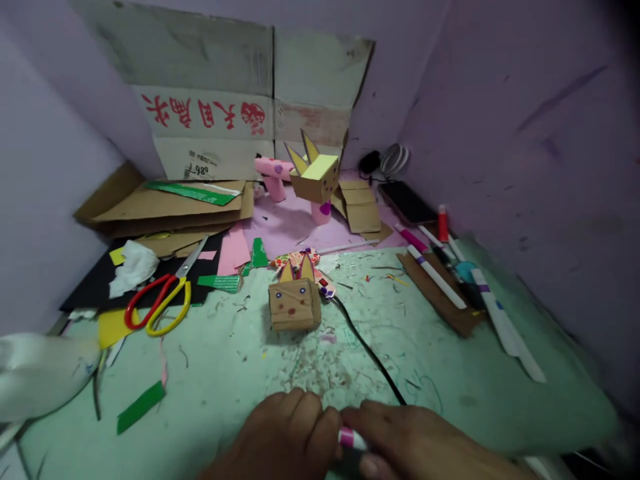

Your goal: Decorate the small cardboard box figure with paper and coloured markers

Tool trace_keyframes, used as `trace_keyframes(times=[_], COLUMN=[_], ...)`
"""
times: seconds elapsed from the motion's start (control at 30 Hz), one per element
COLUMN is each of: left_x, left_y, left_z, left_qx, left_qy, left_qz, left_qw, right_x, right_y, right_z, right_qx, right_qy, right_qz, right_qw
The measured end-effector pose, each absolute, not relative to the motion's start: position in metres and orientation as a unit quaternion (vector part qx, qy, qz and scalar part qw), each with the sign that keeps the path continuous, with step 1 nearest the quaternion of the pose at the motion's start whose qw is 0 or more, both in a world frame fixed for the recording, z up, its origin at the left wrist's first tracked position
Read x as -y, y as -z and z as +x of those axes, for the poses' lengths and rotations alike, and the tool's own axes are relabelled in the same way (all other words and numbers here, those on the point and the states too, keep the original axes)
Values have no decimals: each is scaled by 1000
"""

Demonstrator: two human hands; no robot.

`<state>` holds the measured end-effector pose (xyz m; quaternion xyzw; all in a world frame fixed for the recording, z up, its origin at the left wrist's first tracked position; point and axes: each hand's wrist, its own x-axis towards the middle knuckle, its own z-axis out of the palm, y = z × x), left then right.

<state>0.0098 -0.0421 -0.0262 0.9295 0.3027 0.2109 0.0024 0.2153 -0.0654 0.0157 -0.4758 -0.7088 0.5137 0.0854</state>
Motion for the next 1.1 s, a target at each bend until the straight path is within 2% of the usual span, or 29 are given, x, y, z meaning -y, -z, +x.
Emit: trace_keyframes(times=[0.13, 0.2, 0.27, 0.33, 0.43, 0.5, 0.6, 0.7, 0.77, 0.8, 0.9, 0.97, 1.03, 1.1], left_x=[47, 51, 51, 45, 17, -7, -34, -40, -37, -35, -33, -36, -39, -42], left_y=[20, 17, 14, 12, 13, 16, 24, 28, 25, 22, 12, 10, 11, 14], left_z=[9, 7, -1, -17, -52, -71, -83, -80, -74, -71, -55, -43, -33, -26], left_qx=[-307, -297, -284, -292, -380, -430, -500, -553, -581, -601, -660, -660, -647, -632], left_qy=[-217, -219, -222, -212, -161, -63, 13, -89, -217, -270, -308, -296, -301, -309], left_qz=[925, 926, 928, 925, 895, 876, 847, 815, 780, 752, 607, 497, 443, 429], left_qw=[-52, -73, -92, -120, -170, -210, -177, -148, -80, -9, 318, 479, 542, 566], right_x=[62, 67, 75, 81, 78, 70, 55, 46, 41, 38, 24, 11, 0, -7], right_y=[-10, -1, 7, 7, 0, -2, 4, 12, 14, 14, 11, 10, 11, 16], right_z=[190, 186, 193, 209, 233, 237, 227, 216, 216, 217, 219, 215, 205, 192], right_qx=[741, 783, 782, 727, 653, 591, 497, 406, 384, 381, 356, 317, 288, 273], right_qy=[-469, -403, -391, -452, -512, -562, -660, -720, -734, -730, -665, -615, -607, -631], right_qz=[-480, -472, -478, -499, -539, -564, -543, -532, -521, -518, -523, -524, -512, -498], right_qw=[28, 42, 88, 137, 144, 134, 150, 183, 205, 232, 396, 497, 535, 529])
